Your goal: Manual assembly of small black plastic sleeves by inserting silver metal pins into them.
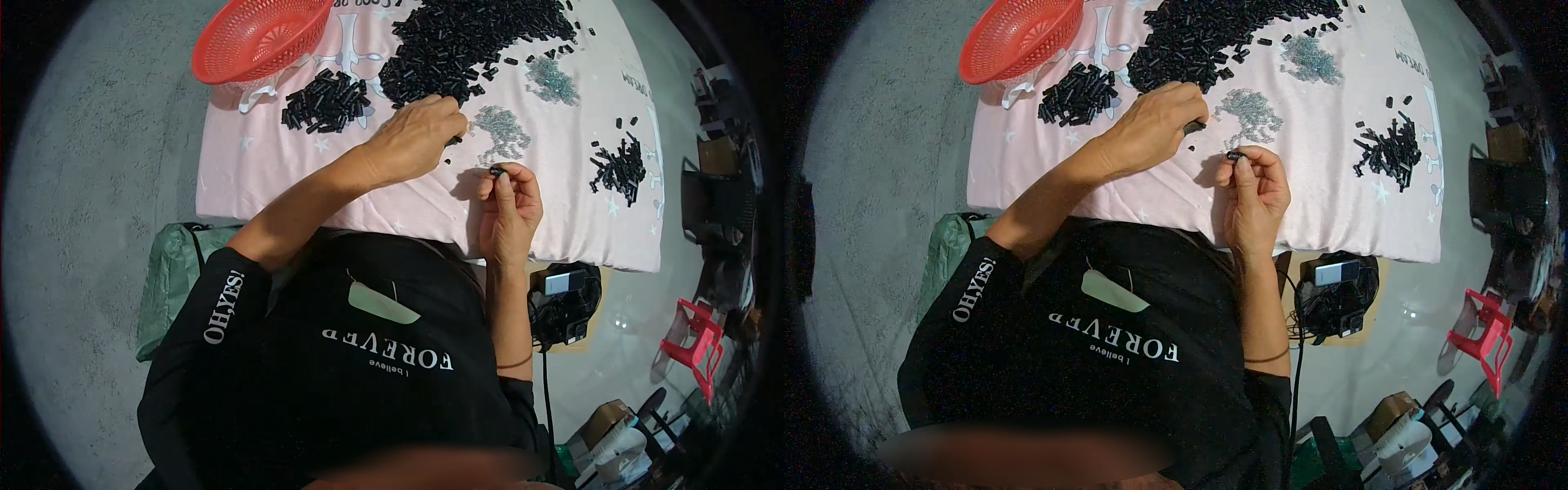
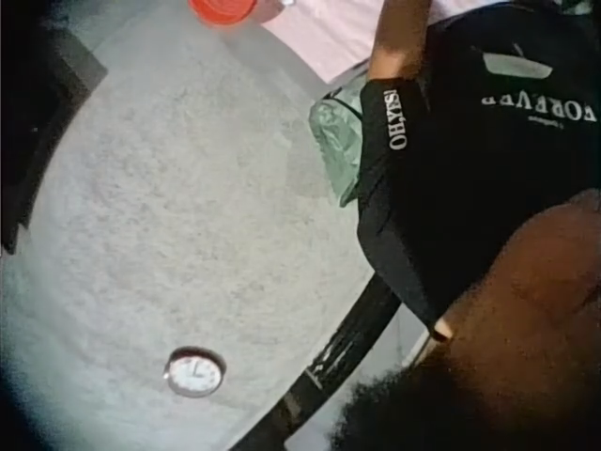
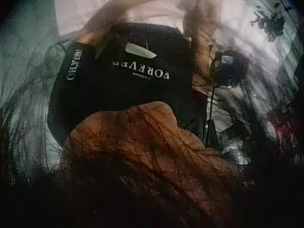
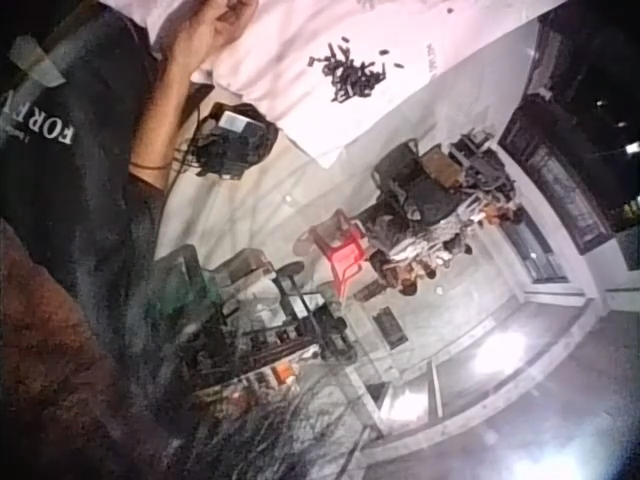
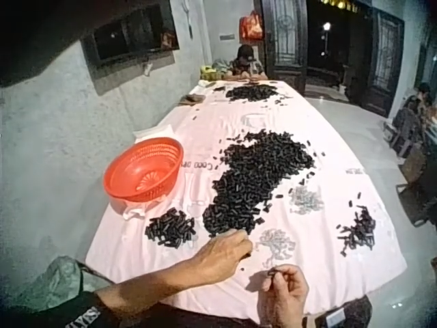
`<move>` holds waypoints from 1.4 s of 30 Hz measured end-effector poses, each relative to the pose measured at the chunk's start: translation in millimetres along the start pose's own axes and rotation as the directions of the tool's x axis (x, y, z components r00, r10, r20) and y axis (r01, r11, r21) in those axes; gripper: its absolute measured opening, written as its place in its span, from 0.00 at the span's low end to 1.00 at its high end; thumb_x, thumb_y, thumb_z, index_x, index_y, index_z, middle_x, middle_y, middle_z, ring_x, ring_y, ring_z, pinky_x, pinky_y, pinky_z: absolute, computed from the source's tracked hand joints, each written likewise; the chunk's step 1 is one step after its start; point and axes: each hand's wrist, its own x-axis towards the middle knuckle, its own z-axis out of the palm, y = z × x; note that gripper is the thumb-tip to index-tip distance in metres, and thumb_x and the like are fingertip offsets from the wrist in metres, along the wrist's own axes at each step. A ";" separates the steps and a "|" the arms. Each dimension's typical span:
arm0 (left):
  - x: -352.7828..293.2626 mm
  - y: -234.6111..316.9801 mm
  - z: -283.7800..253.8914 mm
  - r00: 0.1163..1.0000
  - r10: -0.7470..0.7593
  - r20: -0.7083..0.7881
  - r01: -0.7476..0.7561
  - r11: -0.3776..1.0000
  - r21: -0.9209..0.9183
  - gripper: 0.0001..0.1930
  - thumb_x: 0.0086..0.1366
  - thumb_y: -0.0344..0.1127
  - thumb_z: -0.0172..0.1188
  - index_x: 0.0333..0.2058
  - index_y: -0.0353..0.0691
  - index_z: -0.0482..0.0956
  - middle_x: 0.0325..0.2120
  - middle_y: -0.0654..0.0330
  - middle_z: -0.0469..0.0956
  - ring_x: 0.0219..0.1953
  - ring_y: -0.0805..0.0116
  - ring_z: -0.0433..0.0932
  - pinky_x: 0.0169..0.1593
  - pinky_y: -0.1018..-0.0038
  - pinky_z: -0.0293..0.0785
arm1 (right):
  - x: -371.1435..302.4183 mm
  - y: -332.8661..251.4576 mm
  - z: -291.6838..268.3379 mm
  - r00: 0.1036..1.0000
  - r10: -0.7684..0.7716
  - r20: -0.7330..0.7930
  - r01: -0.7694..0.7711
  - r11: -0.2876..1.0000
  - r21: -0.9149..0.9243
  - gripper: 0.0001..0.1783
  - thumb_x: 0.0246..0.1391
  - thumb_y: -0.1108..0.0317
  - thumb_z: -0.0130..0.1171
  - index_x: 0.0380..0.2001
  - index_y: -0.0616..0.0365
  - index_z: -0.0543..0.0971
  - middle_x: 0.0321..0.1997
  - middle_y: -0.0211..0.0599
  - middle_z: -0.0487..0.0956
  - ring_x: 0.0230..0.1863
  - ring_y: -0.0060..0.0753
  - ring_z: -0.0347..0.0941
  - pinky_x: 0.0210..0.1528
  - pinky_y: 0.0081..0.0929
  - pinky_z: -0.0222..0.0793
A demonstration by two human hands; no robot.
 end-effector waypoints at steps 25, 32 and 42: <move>-15.3 39.4 -6.4 0.993 -0.037 -0.109 -0.017 0.890 -0.456 0.12 0.54 0.16 0.59 0.38 0.32 0.76 0.31 0.55 0.79 0.32 0.64 0.81 0.35 0.71 0.79 | 0.4 0.0 1.1 1.000 0.003 0.008 -0.003 1.000 -0.009 0.07 0.66 0.76 0.52 0.46 0.65 0.74 0.34 0.38 0.78 0.33 0.24 0.74 0.39 0.18 0.72; -14.8 40.4 -7.3 0.993 0.014 -0.118 -0.065 0.896 -0.438 0.13 0.53 0.15 0.57 0.39 0.32 0.77 0.33 0.55 0.79 0.35 0.61 0.81 0.37 0.70 0.77 | -1.0 -0.3 1.4 1.000 -0.003 0.012 0.003 1.000 0.007 0.07 0.66 0.76 0.52 0.46 0.66 0.74 0.34 0.37 0.78 0.33 0.23 0.74 0.39 0.19 0.72; -15.9 42.2 -14.7 0.993 0.076 -0.088 -0.107 0.894 -0.434 0.16 0.48 0.12 0.52 0.36 0.33 0.78 0.33 0.55 0.78 0.35 0.57 0.81 0.38 0.69 0.78 | -2.3 -1.6 5.4 1.000 0.004 -0.004 -0.005 0.997 -0.078 0.07 0.66 0.76 0.52 0.45 0.65 0.74 0.32 0.37 0.78 0.33 0.23 0.74 0.39 0.19 0.72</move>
